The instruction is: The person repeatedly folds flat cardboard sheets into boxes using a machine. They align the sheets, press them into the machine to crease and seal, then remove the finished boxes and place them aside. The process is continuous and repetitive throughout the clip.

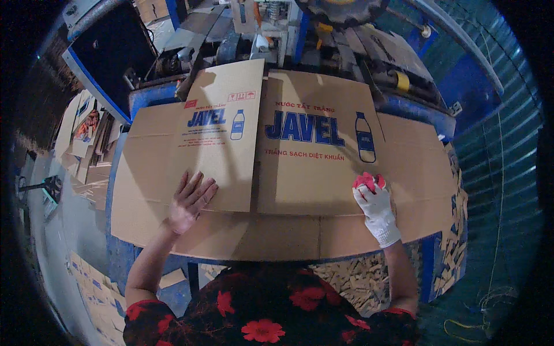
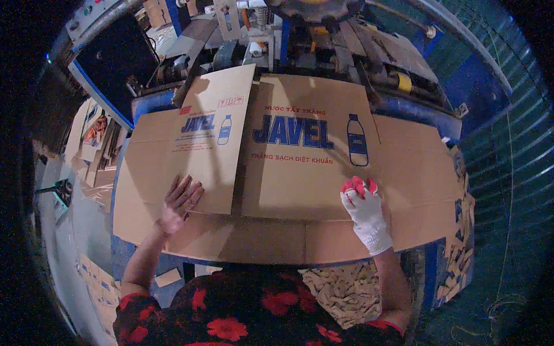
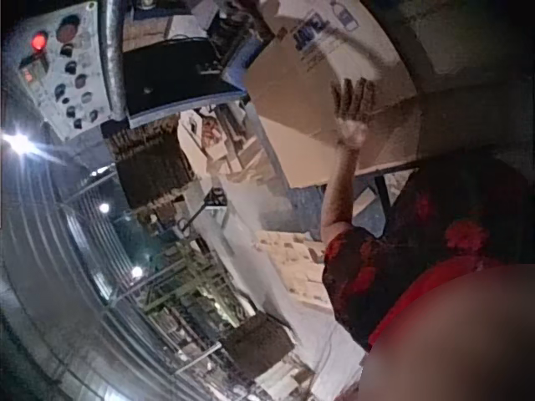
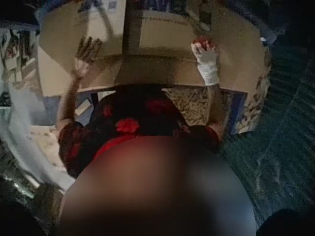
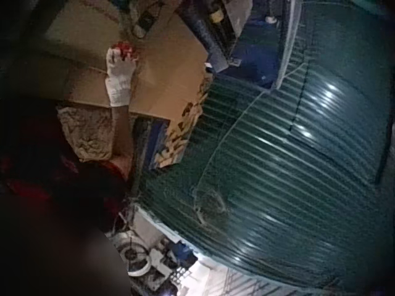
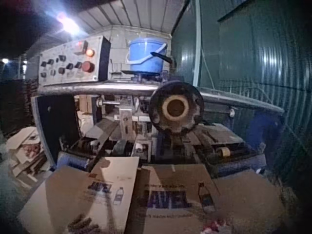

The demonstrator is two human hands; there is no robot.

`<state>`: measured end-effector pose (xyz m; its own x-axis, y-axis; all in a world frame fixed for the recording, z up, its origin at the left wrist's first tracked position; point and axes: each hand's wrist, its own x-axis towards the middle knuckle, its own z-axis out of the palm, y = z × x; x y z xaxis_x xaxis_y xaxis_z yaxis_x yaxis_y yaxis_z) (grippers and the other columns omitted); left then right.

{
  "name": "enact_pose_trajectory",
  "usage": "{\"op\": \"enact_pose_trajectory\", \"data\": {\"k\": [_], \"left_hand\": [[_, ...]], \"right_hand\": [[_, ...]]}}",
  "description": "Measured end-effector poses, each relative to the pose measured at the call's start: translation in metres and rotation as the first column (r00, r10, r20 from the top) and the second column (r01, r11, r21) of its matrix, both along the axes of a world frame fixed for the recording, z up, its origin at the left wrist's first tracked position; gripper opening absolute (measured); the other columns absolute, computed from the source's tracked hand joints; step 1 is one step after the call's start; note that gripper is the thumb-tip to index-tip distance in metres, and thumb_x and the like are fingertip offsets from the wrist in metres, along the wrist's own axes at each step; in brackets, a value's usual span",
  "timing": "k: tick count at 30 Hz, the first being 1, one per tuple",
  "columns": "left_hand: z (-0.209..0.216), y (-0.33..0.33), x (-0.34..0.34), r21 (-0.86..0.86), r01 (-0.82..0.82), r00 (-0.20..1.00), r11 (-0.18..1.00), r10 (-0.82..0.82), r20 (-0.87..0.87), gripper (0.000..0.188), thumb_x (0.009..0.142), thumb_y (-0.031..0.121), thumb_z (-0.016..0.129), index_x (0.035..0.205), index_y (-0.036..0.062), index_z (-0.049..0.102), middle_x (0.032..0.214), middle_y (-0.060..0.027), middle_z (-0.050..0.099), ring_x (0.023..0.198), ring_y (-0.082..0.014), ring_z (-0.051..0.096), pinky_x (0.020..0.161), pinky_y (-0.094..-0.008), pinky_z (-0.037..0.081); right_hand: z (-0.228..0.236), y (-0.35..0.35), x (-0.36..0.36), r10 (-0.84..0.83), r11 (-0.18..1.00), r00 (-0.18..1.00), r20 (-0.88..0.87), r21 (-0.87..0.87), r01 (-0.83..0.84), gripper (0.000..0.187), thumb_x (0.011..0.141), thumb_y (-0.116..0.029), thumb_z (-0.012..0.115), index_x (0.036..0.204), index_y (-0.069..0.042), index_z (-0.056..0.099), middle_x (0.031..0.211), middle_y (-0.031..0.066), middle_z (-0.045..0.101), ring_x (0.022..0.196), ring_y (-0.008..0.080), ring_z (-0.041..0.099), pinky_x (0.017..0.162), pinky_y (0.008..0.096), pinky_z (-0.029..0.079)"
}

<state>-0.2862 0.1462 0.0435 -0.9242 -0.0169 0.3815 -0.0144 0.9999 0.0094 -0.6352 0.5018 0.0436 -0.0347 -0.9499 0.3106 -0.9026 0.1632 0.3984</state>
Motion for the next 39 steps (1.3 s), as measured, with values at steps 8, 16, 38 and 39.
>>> {"op": "enact_pose_trajectory", "data": {"k": [8, 16, 38, 39], "left_hand": [[-0.019, -0.087, -0.114, -0.04, -0.065, 0.997, 0.997, 0.063, -0.053, 0.066, 0.078, 0.027, 0.061, 0.14, 0.0151, 0.042, 0.142, -0.0074, 0.046, 0.133, -0.0326, 0.04, 0.112, -0.0534, 0.025], [-0.019, -0.166, -0.226, 0.304, -0.208, 0.957, 0.93, 0.258, -0.135, 0.047, 0.09, 0.015, 0.051, 0.137, 0.0113, 0.045, 0.144, -0.0139, 0.041, 0.133, -0.0347, 0.037, 0.11, -0.0515, 0.027], [-0.043, -0.104, 0.308, 0.104, -0.935, 0.352, 0.338, 0.861, 0.368, 0.065, 0.085, 0.054, 0.058, 0.117, -0.0023, 0.057, 0.112, -0.025, 0.061, 0.113, -0.0387, 0.051, 0.095, -0.0464, 0.039], [-0.045, -0.118, 0.315, 0.289, -0.928, 0.354, 0.235, 0.798, 0.488, 0.064, 0.085, 0.053, 0.059, 0.114, -0.0037, 0.057, 0.107, -0.026, 0.061, 0.107, -0.0408, 0.054, 0.09, -0.0462, 0.042]], "right_hand": [[0.01, -0.091, -0.115, -0.204, 0.977, 0.958, 0.199, 0.106, 0.186, 0.059, 0.065, 0.003, 0.061, 0.122, -0.013, 0.058, 0.119, 0.0086, 0.062, 0.117, 0.0351, 0.053, 0.106, 0.0482, 0.035], [0.021, -0.188, -0.209, -0.405, 0.903, 0.898, 0.17, -0.08, 0.422, 0.065, 0.075, 0.002, 0.06, 0.137, -0.014, 0.047, 0.139, 0.0107, 0.048, 0.131, 0.0315, 0.041, 0.111, 0.0432, 0.028], [-0.01, 0.153, 0.075, -0.598, 0.696, 0.671, 0.438, -0.132, 0.706, 0.065, 0.077, -0.014, 0.069, 0.136, -0.002, 0.044, 0.141, 0.0177, 0.043, 0.135, 0.0349, 0.033, 0.113, 0.0482, 0.023], [-0.017, 0.165, 0.076, -0.658, 0.528, 0.622, 0.425, -0.328, 0.783, 0.061, 0.081, -0.017, 0.068, 0.135, -0.002, 0.045, 0.141, 0.0168, 0.044, 0.135, 0.0335, 0.035, 0.112, 0.0476, 0.026]]}}
